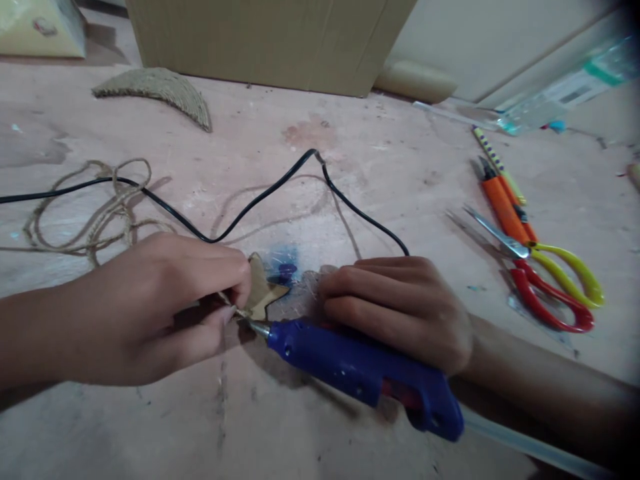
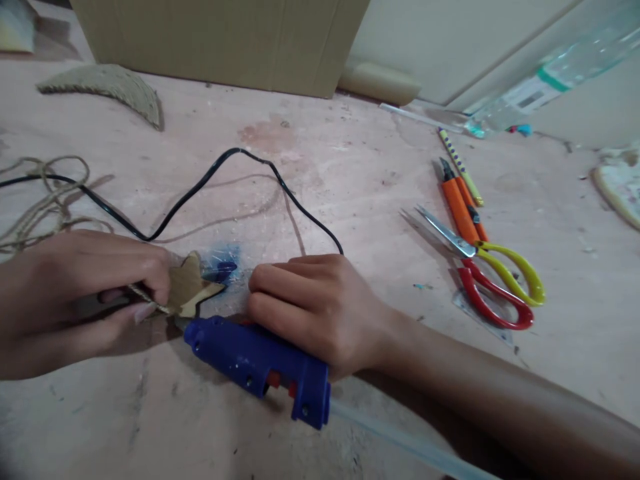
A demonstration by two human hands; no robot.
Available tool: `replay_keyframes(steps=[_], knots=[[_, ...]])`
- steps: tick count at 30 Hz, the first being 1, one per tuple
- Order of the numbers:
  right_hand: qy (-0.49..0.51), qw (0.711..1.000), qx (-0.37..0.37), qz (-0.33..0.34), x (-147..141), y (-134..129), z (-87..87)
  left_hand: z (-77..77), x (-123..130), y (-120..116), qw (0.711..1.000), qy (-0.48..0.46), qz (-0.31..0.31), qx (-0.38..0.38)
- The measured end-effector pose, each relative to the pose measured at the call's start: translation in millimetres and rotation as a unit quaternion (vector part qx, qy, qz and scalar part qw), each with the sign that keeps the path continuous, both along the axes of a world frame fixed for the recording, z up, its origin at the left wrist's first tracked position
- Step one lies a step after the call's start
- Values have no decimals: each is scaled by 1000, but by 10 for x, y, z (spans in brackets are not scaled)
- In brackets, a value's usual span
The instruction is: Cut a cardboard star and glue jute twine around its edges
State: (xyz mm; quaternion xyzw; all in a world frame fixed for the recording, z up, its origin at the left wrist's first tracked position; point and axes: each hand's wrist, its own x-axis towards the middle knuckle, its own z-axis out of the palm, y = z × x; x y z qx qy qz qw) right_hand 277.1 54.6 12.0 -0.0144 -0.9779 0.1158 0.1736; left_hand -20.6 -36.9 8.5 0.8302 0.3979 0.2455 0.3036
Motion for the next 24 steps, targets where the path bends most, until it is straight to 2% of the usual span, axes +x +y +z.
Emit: replay_keyframes(steps=[8, 11, 17, 24], knots=[[26, 999, 26, -10, -52, -17, -34, -35, -9, -19, 1000, -16, 1, -4], [7, 999, 37, -13, -51, -33, -32, -33, -7, -14, 1000, -19, 2, -7], [30, 999, 16, -21, -36, -45, -93, 6, 1, 1, 1000, -8, 8, -3], [2, 1000, 6, -12, -69, -43, -41, 22, 8, 7, 1000, 4, 6, 7]])
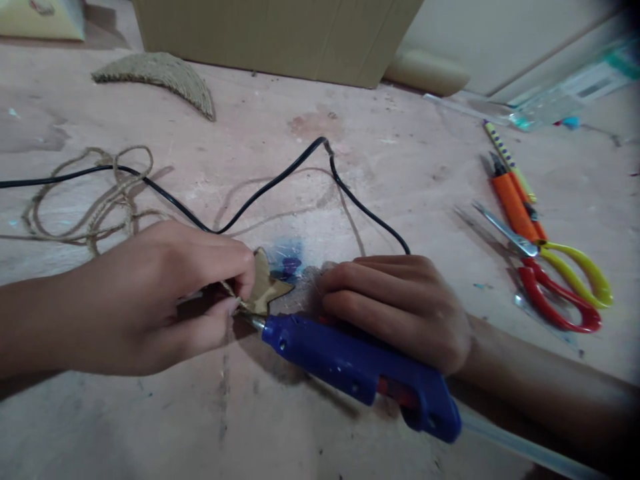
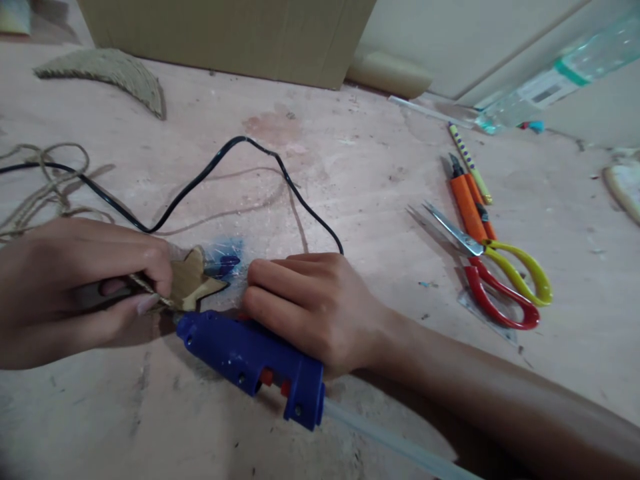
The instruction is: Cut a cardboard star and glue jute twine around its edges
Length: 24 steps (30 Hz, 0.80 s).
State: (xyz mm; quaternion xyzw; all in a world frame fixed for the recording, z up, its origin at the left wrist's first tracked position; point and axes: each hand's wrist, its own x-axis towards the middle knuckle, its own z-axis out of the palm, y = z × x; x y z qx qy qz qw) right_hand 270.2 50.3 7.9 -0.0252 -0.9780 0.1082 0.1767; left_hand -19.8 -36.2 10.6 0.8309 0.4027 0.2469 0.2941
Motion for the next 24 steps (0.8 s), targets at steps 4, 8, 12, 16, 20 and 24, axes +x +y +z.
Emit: replay_keyframes(steps=[4, 8, 12, 16, 20, 24], knots=[[12, 1000, 3, 3, 5, -5, -49, 1, -12, -7, 1000, -6, 0, -1], [34, 999, 2, 3, -2, -7, -104, 0, -14, -3, 1000, 1, 5, -9], [28, 999, -13, 8, 0, -13, -91, -15, -3, 10, 1000, 1, 4, -6], [-7, 1000, -16, 8, 20, -24, -44, -28, -9, -1, 1000, -2, 3, -8], [-4, 1000, -10, 9, 29, -9, -64, -35, -26, -16, 1000, -3, 3, -14], [10, 1000, -4, 10, 34, 12, -93, -33, -28, -16, 1000, -3, 3, -13]])
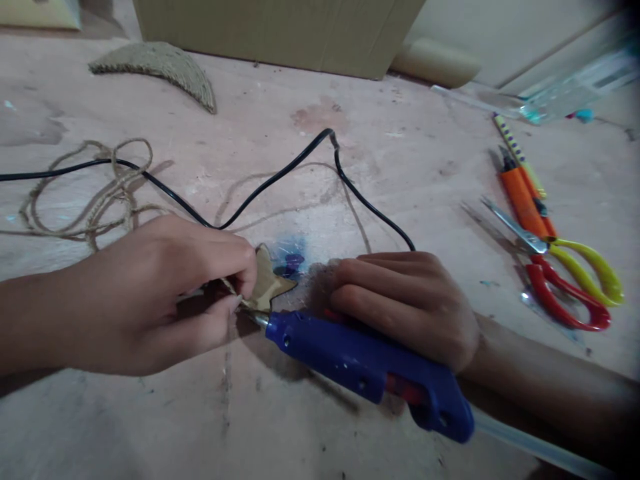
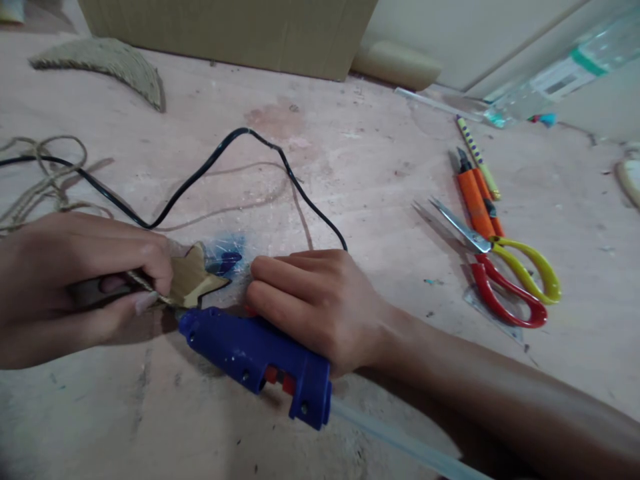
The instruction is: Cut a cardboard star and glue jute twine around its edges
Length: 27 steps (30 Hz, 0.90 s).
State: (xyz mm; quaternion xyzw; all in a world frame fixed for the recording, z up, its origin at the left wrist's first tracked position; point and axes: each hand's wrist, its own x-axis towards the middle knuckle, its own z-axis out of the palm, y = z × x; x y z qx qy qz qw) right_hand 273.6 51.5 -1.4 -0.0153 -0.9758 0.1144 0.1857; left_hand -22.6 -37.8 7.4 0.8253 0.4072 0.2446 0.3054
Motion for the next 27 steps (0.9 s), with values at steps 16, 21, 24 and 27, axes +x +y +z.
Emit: replay_keyframes(steps=[16, 21, 24, 27], knots=[[-6, 1000, -19, -17, 65, 5, 0, -10, 0, -1, 1000, -5, 2, 8], [-16, 999, -37, -29, 105, 9, -25, 1, -5, -2, 1000, 1, 5, 0], [-14, 999, -35, -31, 110, 8, -18, -1, -5, 8, 1000, 7, 1, -1], [-12, 999, -29, -30, 110, 11, -12, -6, -8, 16, 1000, 7, -3, 2]])
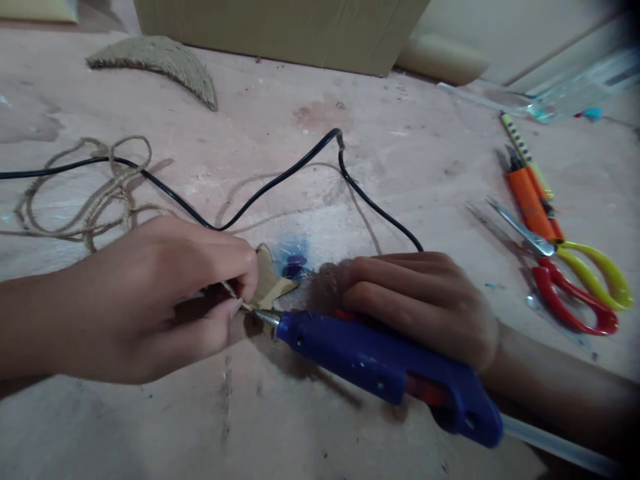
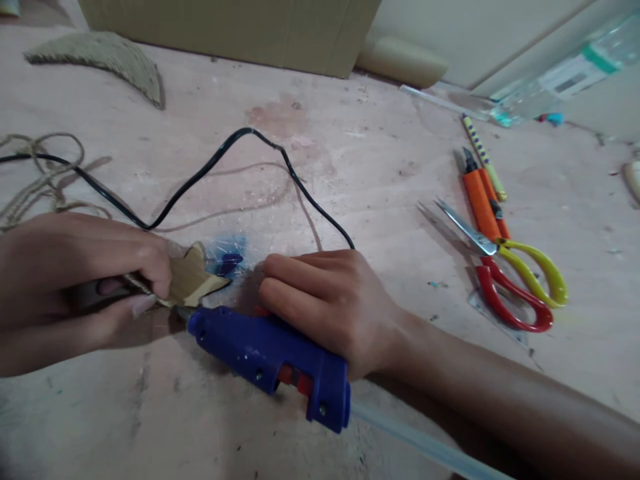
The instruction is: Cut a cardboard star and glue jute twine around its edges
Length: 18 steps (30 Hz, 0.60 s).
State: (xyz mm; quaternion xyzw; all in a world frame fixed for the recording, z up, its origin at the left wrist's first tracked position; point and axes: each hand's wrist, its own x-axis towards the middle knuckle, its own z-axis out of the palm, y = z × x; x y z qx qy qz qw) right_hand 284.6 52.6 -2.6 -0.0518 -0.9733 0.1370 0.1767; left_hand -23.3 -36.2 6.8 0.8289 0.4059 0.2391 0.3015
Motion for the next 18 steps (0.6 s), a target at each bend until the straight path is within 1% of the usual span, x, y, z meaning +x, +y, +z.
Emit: replay_keyframes(steps=[4, 13, 18], knots=[[-3, 1000, 4, -3, 10, 6, 2, -1, -6, 0, 1000, 7, -1, 6], [-4, 999, -36, 5, 11, 27, 5, 8, 3, 2, 1000, -1, -4, -2], [2, 998, -57, 19, 17, 45, -8, 9, 5, 1, 1000, -6, -3, -6]])
